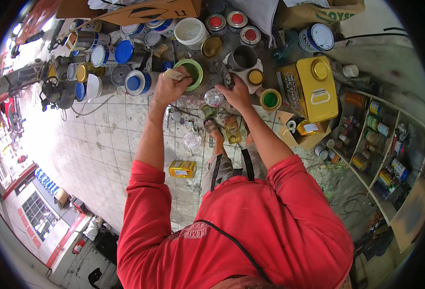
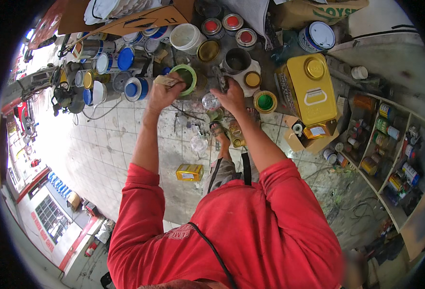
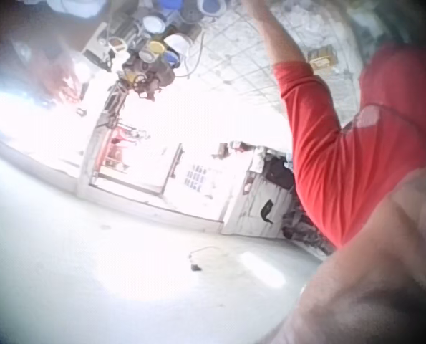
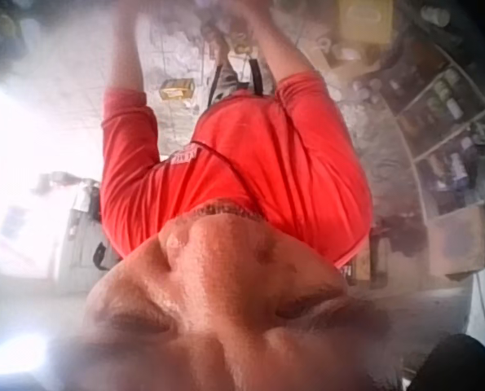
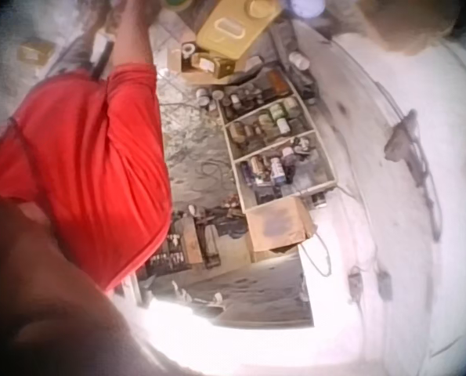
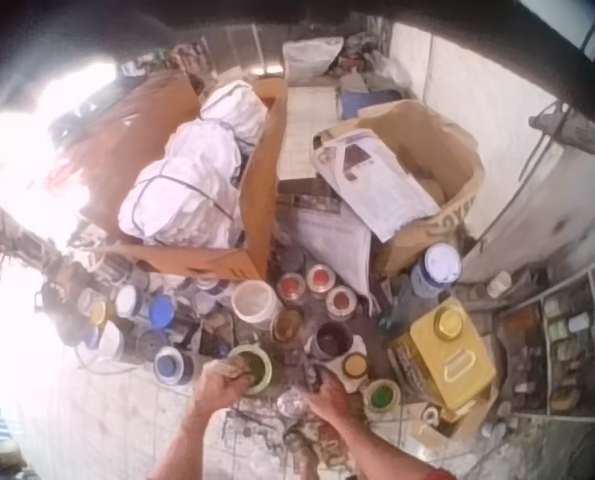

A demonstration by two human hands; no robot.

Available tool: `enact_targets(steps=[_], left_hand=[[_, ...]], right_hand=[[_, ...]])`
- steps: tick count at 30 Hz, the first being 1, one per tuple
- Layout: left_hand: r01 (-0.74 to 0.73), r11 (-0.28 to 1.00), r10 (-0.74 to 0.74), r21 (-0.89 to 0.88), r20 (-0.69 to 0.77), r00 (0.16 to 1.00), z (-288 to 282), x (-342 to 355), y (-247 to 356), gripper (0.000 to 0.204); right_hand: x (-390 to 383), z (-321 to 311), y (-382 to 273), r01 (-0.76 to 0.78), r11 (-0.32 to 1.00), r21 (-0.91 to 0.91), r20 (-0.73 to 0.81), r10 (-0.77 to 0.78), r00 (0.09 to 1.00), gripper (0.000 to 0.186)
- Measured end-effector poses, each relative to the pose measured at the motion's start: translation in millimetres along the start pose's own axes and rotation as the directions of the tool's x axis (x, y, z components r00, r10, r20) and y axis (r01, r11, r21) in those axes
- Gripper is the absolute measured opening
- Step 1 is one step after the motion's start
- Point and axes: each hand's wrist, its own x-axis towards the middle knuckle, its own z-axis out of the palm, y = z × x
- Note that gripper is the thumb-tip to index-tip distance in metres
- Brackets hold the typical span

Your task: The person walks to a workbench, opens paint cans, and pours green paint into a spray gun cup. They add thinner from a yellow can, stir the mixture with a stick, and attach the cup to the spray gun. The person then connects an air hose to the spray gun and walks toward a scooter.

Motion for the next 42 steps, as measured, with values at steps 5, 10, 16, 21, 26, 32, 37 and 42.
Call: enact_targets(steps=[5, 10, 16, 21, 26, 32, 37, 42], left_hand=[[0.171, 0.966, -0.220, -0.196, -0.267, 0.938, -7, -1, -19, 0.012], [0.140, 0.945, -0.254, -0.296, -0.396, 0.882, 17, 0, -37, 0.017], [0.178, 0.903, -0.372, -0.390, -0.506, 0.778, 28, -2, -48, 0.053], [-0.006, 0.813, -0.426, -0.582, -0.602, 0.675, 44, -40, -5, 0.080], [0.106, 0.994, -0.065, 0.041, -0.565, 0.823, 66, -80, 13, 0.104], [-0.038, 0.986, 0.108, 0.162, -0.450, 0.886, 65, -36, -11, 0.123], [0.029, 0.985, 0.039, 0.171, -0.383, 0.923, 63, -24, -12, 0.116], [-0.071, 0.946, 0.159, 0.316, -0.262, 0.952, 20, -32, 52, 0.108]], right_hand=[[1, 0, 1, 0.008, 1.000, -0.014, 0.065, -0.007, 0.998, 0.051], [-36, -18, -5, 0.035, 0.997, -0.070, 0.122, -0.026, 0.992, 0.052], [-69, -24, 7, 0.105, 0.994, -0.021, 0.134, -0.101, 0.986, 0.051], [-79, -30, 4, 0.120, 0.990, -0.076, 0.115, -0.111, 0.987, 0.050], [-86, -35, 9, 0.047, 0.994, -0.094, 0.181, -0.029, 0.983, 0.050], [-86, -43, 14, 0.110, 0.985, -0.135, 0.230, -0.077, 0.970, 0.050], [-90, -50, 11, 0.181, 0.976, -0.119, 0.185, -0.157, 0.970, 0.054], [-87, -50, 11, 0.155, 0.970, -0.188, 0.247, -0.106, 0.963, 0.054]])
